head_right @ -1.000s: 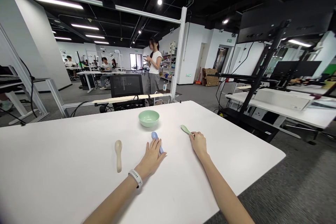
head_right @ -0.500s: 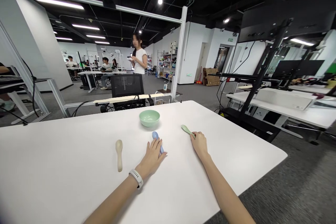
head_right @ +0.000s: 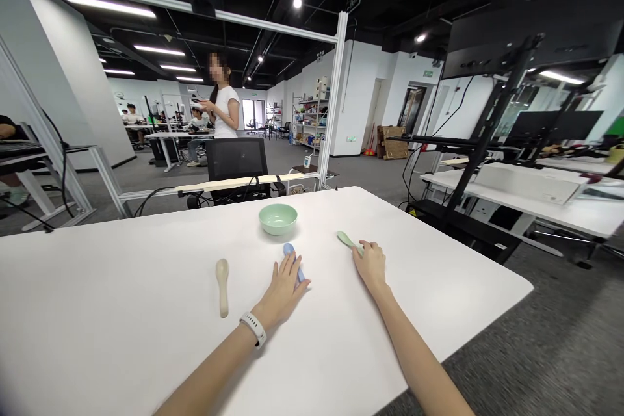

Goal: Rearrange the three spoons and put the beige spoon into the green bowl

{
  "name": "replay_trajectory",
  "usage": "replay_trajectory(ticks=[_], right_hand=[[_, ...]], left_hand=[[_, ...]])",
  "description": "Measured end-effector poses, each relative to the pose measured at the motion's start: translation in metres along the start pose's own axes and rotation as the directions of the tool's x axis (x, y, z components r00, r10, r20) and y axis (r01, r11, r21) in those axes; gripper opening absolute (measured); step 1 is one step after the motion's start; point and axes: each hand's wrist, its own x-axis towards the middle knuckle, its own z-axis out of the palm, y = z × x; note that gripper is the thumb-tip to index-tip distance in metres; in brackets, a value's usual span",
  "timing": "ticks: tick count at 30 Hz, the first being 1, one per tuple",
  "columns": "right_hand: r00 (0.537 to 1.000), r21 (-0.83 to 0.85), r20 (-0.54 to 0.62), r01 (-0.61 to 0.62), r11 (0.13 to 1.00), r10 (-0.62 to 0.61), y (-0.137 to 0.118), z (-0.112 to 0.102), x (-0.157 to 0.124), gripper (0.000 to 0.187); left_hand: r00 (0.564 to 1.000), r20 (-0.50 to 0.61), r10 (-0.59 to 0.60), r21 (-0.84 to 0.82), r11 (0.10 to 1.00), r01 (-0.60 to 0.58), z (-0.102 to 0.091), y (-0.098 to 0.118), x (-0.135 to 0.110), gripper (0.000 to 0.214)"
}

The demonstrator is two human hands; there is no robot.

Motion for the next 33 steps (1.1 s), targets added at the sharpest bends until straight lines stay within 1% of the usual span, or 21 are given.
replay_trajectory(ticks=[2,4,5,7,8,10,12,13,15,17,18,20,22,25,28,33], right_hand=[[0.999,-0.014,-0.039,0.023,1.0,-0.024,-0.004,-0.001,-0.001,0.043],[0.995,0.005,-0.053,0.086,0.996,-0.085,-0.012,-0.002,-0.002,0.043],[0.99,0.024,-0.044,0.135,0.991,-0.134,-0.017,-0.002,-0.003,0.043],[0.966,0.068,0.002,0.256,0.964,-0.257,-0.031,0.0,-0.003,0.045],[0.947,0.086,0.034,0.316,0.945,-0.32,-0.04,0.002,-0.004,0.047],[0.904,0.105,0.102,0.406,0.908,-0.416,-0.059,0.006,-0.004,0.051],[0.866,0.108,0.174,0.456,0.883,-0.468,-0.077,0.012,-0.004,0.055],[0.852,0.104,0.21,0.468,0.877,-0.48,-0.085,0.015,-0.005,0.056],[0.832,0.089,0.284,0.471,0.877,-0.476,-0.094,0.023,-0.006,0.057],[0.82,0.073,0.343,0.462,0.884,-0.457,-0.096,0.03,-0.009,0.057],[0.817,0.071,0.361,0.457,0.887,-0.449,-0.095,0.033,-0.011,0.057],[0.814,0.076,0.378,0.448,0.891,-0.441,-0.091,0.038,-0.014,0.057],[0.812,0.088,0.388,0.438,0.894,-0.436,-0.088,0.04,-0.017,0.057],[0.798,0.102,0.429,0.424,0.9,-0.424,-0.086,0.039,-0.017,0.06],[0.788,0.099,0.458,0.414,0.905,-0.41,-0.085,0.037,-0.016,0.062],[0.792,0.108,0.448,0.412,0.905,-0.414,-0.082,0.042,-0.016,0.062]], left_hand=[[1.0,-0.017,0.007,0.009,1.0,-0.007,-0.009,-0.004,0.0,0.075],[0.998,-0.06,0.014,0.027,1.0,-0.012,-0.026,-0.016,-0.004,0.075],[0.995,-0.1,0.013,0.044,0.999,-0.008,-0.038,-0.026,-0.008,0.074],[0.97,-0.243,0.001,0.108,0.994,0.026,-0.065,-0.055,-0.024,0.071],[0.946,-0.324,-0.016,0.139,0.988,0.064,-0.08,-0.073,-0.036,0.07],[0.902,-0.427,-0.061,0.183,0.971,0.153,-0.109,-0.116,-0.07,0.072],[0.853,-0.508,-0.121,0.214,0.941,0.261,-0.131,-0.163,-0.112,0.075],[0.83,-0.536,-0.152,0.222,0.924,0.313,-0.139,-0.186,-0.134,0.077],[0.796,-0.557,-0.237,0.216,0.884,0.414,-0.147,-0.229,-0.176,0.079],[0.771,-0.531,-0.351,0.2,0.832,0.517,-0.148,-0.264,-0.21,0.082],[0.758,-0.518,-0.396,0.191,0.81,0.554,-0.146,-0.279,-0.224,0.082],[0.736,-0.499,-0.458,0.177,0.777,0.604,-0.14,-0.301,-0.245,0.083],[0.715,-0.493,-0.496,0.165,0.753,0.636,-0.134,-0.315,-0.257,0.083],[0.705,-0.453,-0.545,0.14,0.738,0.66,-0.126,-0.323,-0.264,0.085],[0.704,-0.41,-0.581,0.112,0.734,0.67,-0.121,-0.322,-0.265,0.086],[0.679,-0.371,-0.634,0.086,0.705,0.704,-0.121,-0.315,-0.265,0.087]])
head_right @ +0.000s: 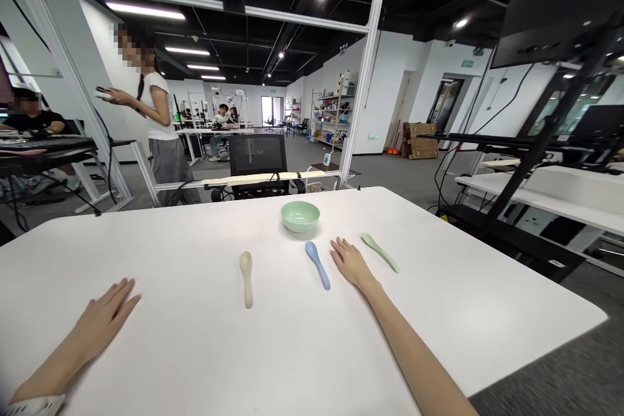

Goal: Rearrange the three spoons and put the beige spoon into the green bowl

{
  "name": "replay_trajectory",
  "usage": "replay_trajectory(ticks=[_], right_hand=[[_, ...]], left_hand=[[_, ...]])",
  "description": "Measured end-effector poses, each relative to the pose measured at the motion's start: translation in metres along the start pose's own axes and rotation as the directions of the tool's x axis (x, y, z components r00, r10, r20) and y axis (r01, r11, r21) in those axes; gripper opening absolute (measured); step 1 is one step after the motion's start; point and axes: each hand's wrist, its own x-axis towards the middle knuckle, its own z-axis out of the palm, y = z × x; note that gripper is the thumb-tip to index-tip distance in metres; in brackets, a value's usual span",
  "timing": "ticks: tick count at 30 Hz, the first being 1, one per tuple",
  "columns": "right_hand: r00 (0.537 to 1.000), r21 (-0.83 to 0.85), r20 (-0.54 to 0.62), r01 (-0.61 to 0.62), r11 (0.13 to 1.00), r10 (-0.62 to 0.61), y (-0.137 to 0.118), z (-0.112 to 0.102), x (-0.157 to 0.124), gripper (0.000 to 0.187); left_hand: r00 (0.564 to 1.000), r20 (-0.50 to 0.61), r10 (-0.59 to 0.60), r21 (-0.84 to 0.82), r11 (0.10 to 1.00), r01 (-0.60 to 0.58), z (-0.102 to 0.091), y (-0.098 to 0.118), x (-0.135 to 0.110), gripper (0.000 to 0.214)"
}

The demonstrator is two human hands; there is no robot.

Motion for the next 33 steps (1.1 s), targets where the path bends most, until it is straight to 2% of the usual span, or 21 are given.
replay_trajectory(ticks=[21,25,28,30,31,33], right_hand=[[1.0,0.013,0.009,0.0,1.0,0.0,-0.004,-0.003,-0.002,0.061],[0.999,0.031,-0.044,0.003,1.0,-0.002,-0.009,-0.012,-0.004,0.056],[0.986,0.084,-0.162,0.059,0.995,-0.045,-0.03,-0.027,-0.005,0.046],[0.97,0.157,-0.211,0.156,0.975,-0.122,-0.058,-0.039,-0.006,0.038],[0.964,0.203,-0.206,0.212,0.956,-0.17,-0.076,-0.043,-0.007,0.034],[0.966,0.307,-0.125,0.254,0.917,-0.226,-0.118,-0.047,-0.011,0.023]], left_hand=[[1.0,-0.015,0.001,0.006,1.0,-0.001,0.003,-0.006,0.002,0.084],[1.0,-0.014,-0.002,0.012,1.0,0.002,0.0,-0.004,0.002,0.085],[1.0,0.0,-0.005,0.012,1.0,0.005,-0.002,-0.002,0.002,0.087],[1.0,0.013,-0.004,0.012,1.0,0.003,-0.003,-0.001,0.002,0.088],[1.0,0.015,-0.004,0.012,1.0,0.004,-0.003,-0.001,0.002,0.088],[1.0,0.016,-0.005,0.014,1.0,0.005,-0.002,-0.002,0.002,0.088]])
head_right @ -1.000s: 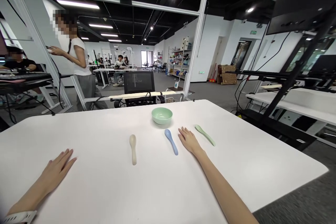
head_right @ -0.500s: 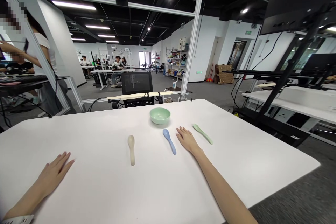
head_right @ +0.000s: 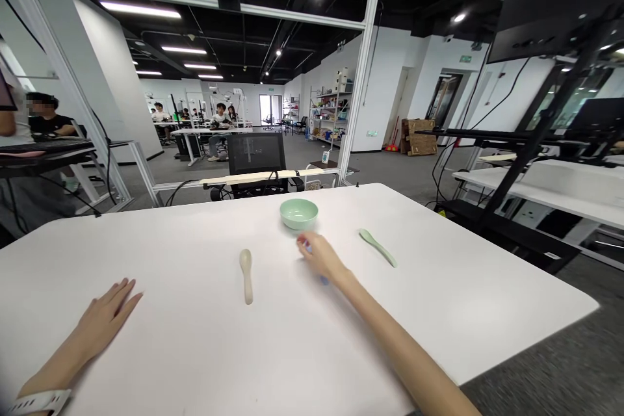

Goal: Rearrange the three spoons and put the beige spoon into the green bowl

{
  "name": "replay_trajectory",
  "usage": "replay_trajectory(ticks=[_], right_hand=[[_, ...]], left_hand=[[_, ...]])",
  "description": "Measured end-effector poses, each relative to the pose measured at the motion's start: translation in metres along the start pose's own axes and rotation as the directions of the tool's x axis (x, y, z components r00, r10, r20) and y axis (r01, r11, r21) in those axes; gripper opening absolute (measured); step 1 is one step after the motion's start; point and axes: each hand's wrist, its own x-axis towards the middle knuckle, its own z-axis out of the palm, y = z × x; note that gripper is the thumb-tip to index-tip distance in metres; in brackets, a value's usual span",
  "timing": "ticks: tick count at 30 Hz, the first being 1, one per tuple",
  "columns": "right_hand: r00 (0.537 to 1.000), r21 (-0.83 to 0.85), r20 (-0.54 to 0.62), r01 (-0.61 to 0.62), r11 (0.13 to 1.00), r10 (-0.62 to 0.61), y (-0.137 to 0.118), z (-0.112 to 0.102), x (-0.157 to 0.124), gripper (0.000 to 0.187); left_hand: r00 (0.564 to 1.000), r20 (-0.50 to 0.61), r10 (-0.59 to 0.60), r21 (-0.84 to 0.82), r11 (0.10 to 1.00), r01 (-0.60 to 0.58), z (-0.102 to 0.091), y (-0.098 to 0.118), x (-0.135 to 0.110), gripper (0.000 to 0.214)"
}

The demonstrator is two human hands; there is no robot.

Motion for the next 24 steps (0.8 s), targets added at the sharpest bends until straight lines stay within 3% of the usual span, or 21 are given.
replay_trajectory(ticks=[3,6,9,13,18,21,24], right_hand=[[0.989,0.051,0.145,-0.026,0.998,0.018,-0.06,0.027,0.005,0.011],[0.965,0.045,0.257,-0.074,0.996,0.06,-0.103,0.059,0.004,0.015],[0.95,-0.011,0.304,-0.067,0.998,0.067,-0.125,0.083,0.0,0.018],[0.947,-0.004,0.313,-0.074,0.997,0.071,-0.126,0.094,-0.004,0.016],[0.98,0.105,0.16,-0.137,0.985,0.119,-0.096,0.061,0.018,0.012],[0.986,-0.018,0.029,-0.162,0.987,0.162,-0.068,0.025,0.049,0.025],[0.985,-0.194,0.025,-0.162,0.968,0.17,-0.04,-0.006,0.081,0.023]], left_hand=[[1.0,-0.015,0.006,0.0,1.0,-0.006,0.002,-0.002,0.001,0.085],[1.0,-0.025,0.013,0.004,1.0,-0.013,0.004,-0.005,0.003,0.084],[1.0,-0.019,0.024,0.011,1.0,-0.023,0.006,-0.007,0.005,0.082],[0.999,-0.04,0.018,0.015,1.0,-0.018,0.006,-0.005,0.005,0.082],[0.999,-0.032,0.011,-0.003,1.0,-0.011,0.006,-0.003,0.002,0.082],[1.0,-0.022,0.013,-0.016,1.0,-0.014,0.008,-0.006,0.003,0.086],[1.0,-0.026,0.01,-0.017,1.0,-0.01,0.01,-0.008,0.004,0.089]])
